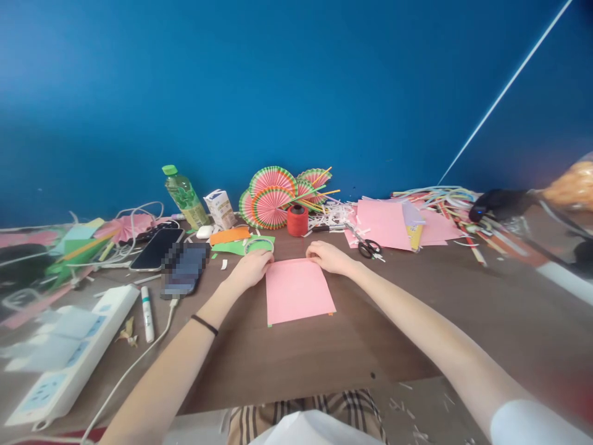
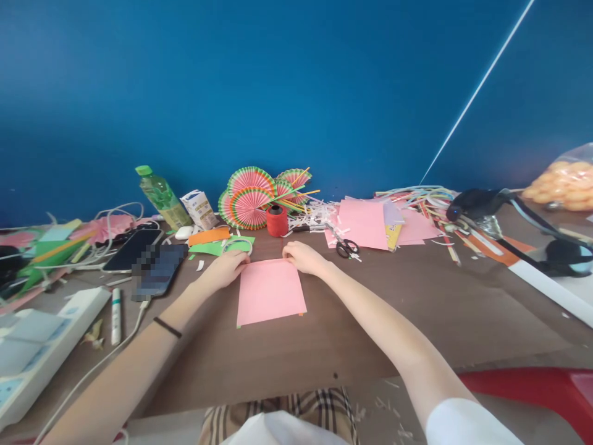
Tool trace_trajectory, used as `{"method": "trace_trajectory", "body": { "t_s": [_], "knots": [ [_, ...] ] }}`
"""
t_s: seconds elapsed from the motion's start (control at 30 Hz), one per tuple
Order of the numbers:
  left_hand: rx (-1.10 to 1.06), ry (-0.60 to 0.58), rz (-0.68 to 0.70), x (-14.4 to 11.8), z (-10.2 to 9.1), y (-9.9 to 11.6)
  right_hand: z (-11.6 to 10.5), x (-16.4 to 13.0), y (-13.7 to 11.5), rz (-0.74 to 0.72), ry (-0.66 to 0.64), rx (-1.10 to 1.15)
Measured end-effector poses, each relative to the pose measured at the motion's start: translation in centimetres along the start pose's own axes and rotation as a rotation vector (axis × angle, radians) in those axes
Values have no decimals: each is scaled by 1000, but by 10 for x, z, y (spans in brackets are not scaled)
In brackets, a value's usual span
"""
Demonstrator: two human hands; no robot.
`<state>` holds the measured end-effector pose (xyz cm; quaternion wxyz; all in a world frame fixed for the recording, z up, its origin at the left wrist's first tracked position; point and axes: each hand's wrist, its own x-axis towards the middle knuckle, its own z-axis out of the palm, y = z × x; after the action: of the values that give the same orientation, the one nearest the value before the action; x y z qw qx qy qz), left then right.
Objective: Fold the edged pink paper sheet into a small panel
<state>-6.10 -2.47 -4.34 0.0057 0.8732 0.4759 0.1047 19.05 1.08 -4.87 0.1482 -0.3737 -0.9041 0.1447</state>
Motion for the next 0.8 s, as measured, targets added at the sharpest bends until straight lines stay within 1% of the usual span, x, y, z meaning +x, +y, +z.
{"method": "trace_trajectory", "body": {
  "t_s": [0.13, 0.27, 0.47, 0.63, 0.73, 0.8],
  "knots": [
    [61, -6, 10, -2, 1, 2, -1, -5, -3, -43, -18, -106],
    [150, -20, 6, -6, 3, 8, 2, -10, -7, -63, -25, -248],
    [281, -64, 29, -10, 2, 18, 7, -15, -21, -24, -36, -493],
    [362, -110, 30, -17, -2, 33, 10, -23, -33, 23, -62, -548],
    [394, -116, -23, -28, 3, 44, 14, -29, -42, 52, -98, -561],
    [415, -85, -67, -34, 8, 51, 17, -30, -50, 78, -111, -574]
  ]
}}
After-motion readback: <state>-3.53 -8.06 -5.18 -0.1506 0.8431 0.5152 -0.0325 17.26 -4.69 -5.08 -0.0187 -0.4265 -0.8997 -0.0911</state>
